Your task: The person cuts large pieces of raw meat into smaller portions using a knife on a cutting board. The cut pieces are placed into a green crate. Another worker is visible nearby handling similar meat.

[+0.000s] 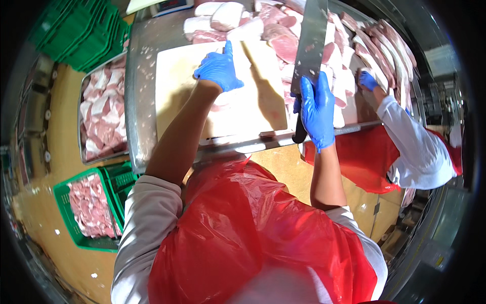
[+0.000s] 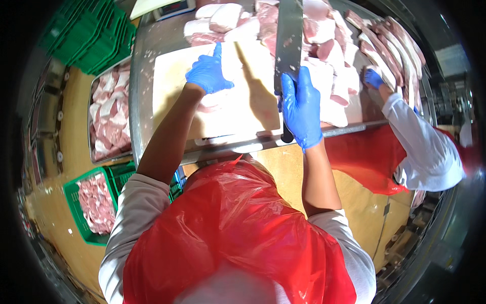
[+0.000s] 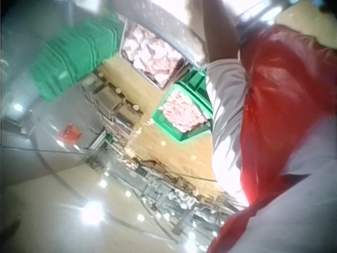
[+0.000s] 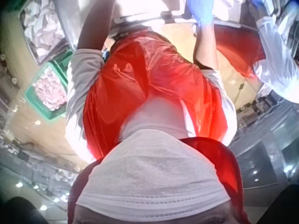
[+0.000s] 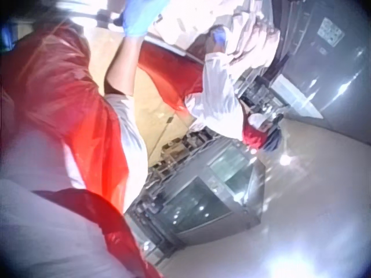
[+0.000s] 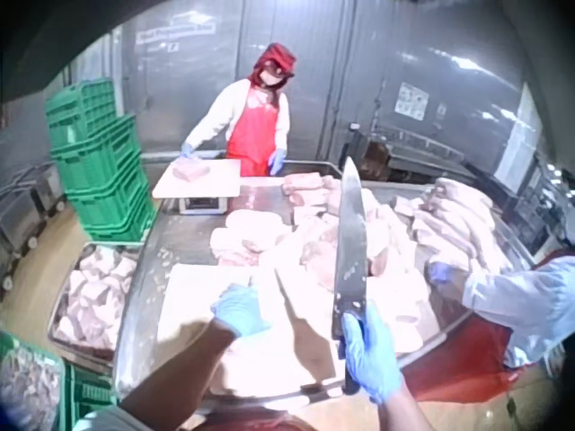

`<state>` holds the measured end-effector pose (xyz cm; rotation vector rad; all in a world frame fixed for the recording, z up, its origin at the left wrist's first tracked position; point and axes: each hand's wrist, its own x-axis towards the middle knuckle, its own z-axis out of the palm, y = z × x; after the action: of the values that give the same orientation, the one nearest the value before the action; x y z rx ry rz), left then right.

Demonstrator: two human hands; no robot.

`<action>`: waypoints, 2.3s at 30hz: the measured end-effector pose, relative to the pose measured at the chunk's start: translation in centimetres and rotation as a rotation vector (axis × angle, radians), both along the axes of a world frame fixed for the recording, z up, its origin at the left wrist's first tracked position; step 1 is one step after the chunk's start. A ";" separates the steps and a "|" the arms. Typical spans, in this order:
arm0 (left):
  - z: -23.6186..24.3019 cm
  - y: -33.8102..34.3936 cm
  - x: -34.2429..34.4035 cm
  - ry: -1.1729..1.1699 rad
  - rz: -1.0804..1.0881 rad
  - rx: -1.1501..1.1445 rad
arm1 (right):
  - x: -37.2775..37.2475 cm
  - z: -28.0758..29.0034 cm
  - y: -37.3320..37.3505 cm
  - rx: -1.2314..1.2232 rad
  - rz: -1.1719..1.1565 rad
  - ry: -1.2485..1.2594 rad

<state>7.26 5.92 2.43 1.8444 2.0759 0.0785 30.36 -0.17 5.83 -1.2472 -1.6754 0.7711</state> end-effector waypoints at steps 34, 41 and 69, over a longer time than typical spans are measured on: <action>-9.8 19.9 15.7 0.273 -0.465 0.541 | 16.3 -12.5 -11.4 -0.396 -0.580 0.386; -2.5 27.6 18.7 0.031 -0.320 0.388 | 18.4 -14.9 -13.8 -0.396 -0.773 0.462; -9.4 32.9 15.0 0.473 -0.796 0.016 | 22.2 -15.8 -9.8 -0.477 -0.579 0.437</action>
<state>22.29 38.85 -6.98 2.7464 1.4069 -0.5905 52.55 -9.93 -9.93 -1.6381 -0.7353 1.0099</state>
